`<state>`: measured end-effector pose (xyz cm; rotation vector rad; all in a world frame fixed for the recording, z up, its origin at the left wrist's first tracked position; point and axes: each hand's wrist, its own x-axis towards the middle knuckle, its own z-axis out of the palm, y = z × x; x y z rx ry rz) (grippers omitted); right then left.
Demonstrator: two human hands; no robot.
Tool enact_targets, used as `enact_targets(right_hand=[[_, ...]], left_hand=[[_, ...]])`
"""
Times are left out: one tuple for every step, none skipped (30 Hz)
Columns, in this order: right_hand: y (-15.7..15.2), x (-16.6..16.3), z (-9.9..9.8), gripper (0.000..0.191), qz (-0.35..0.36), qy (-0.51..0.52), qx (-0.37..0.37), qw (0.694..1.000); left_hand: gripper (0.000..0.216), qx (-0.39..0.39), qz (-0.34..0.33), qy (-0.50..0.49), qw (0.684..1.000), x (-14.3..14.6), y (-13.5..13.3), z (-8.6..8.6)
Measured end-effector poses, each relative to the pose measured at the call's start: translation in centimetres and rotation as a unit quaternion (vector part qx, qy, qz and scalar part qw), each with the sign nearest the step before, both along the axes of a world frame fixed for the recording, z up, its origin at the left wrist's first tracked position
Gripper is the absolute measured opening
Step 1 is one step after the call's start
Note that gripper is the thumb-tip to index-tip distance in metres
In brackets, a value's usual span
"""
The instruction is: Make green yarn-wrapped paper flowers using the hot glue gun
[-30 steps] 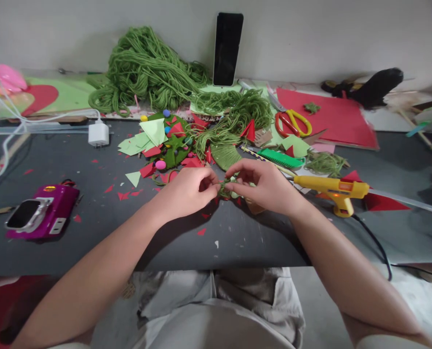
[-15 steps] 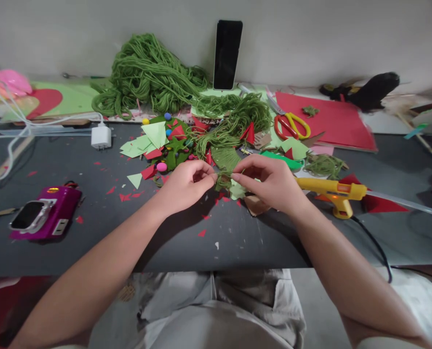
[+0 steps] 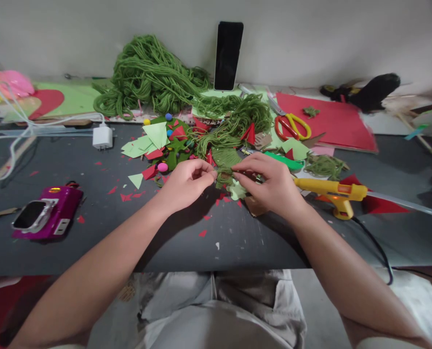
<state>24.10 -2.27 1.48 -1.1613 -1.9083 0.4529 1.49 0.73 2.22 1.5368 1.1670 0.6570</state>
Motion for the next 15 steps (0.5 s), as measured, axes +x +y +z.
enact_targets(right_hand=[[0.03,0.03,0.0,0.012,0.005,-0.007,0.013,1.0],[0.06,0.06,-0.01,0.012,0.012,-0.014,0.026,0.999],[0.09,0.08,-0.02,0.012,0.019,-0.021,0.038,0.999],[0.13,0.1,-0.04,0.013,0.027,-0.028,0.049,0.998],[0.17,0.11,-0.07,0.014,0.033,-0.034,0.057,0.997],[0.21,0.13,-0.11,0.015,0.038,-0.04,0.063,0.997],[0.24,0.15,-0.15,0.016,0.041,-0.043,0.067,0.996],[0.25,0.17,-0.19,0.016,0.044,-0.045,0.069,0.996],[0.26,0.19,-0.22,0.017,0.046,-0.048,0.07,0.995],[0.25,0.22,-0.23,0.017,0.047,-0.05,0.071,0.995],[0.22,0.25,-0.21,0.018,0.047,-0.054,0.071,0.995],[0.19,0.28,-0.19,0.018,0.048,-0.061,0.073,0.994],[0.14,0.32,-0.15,0.019,0.049,-0.072,0.075,0.993],[0.09,0.37,-0.12,0.02,0.05,-0.084,0.076,0.992],[0.04,0.42,-0.08,0.022,0.051,-0.098,0.079,0.991]], left_hand=[[0.023,-0.005,0.001,-0.003,1.0,0.03,-0.01,0.02],[0.023,-0.01,0.002,-0.005,1.0,0.06,-0.02,0.05],[0.022,-0.014,0.003,-0.008,1.0,0.09,-0.02,0.06],[0.022,-0.019,0.004,-0.009,1.0,0.13,-0.01,0.07],[0.022,-0.022,0.004,-0.01,1.0,0.16,0.0,0.06],[0.022,-0.024,0.004,-0.01,1.0,0.18,0.02,0.04],[0.022,-0.026,0.004,-0.009,1.0,0.19,0.04,0.02],[0.022,-0.026,0.003,-0.007,1.0,0.19,0.06,-0.01],[0.023,-0.025,0.002,-0.005,1.0,0.19,0.08,-0.04],[0.023,-0.025,0.001,-0.004,1.0,0.18,0.09,-0.06],[0.023,-0.026,0.002,-0.003,1.0,0.17,0.11,-0.08],[0.022,-0.029,0.002,-0.004,1.0,0.16,0.12,-0.11],[0.022,-0.031,0.004,-0.006,0.999,0.17,0.13,-0.13],[0.021,-0.033,0.007,-0.011,0.999,0.19,0.15,-0.16],[0.021,-0.035,0.009,-0.016,0.999,0.23,0.17,-0.19]])
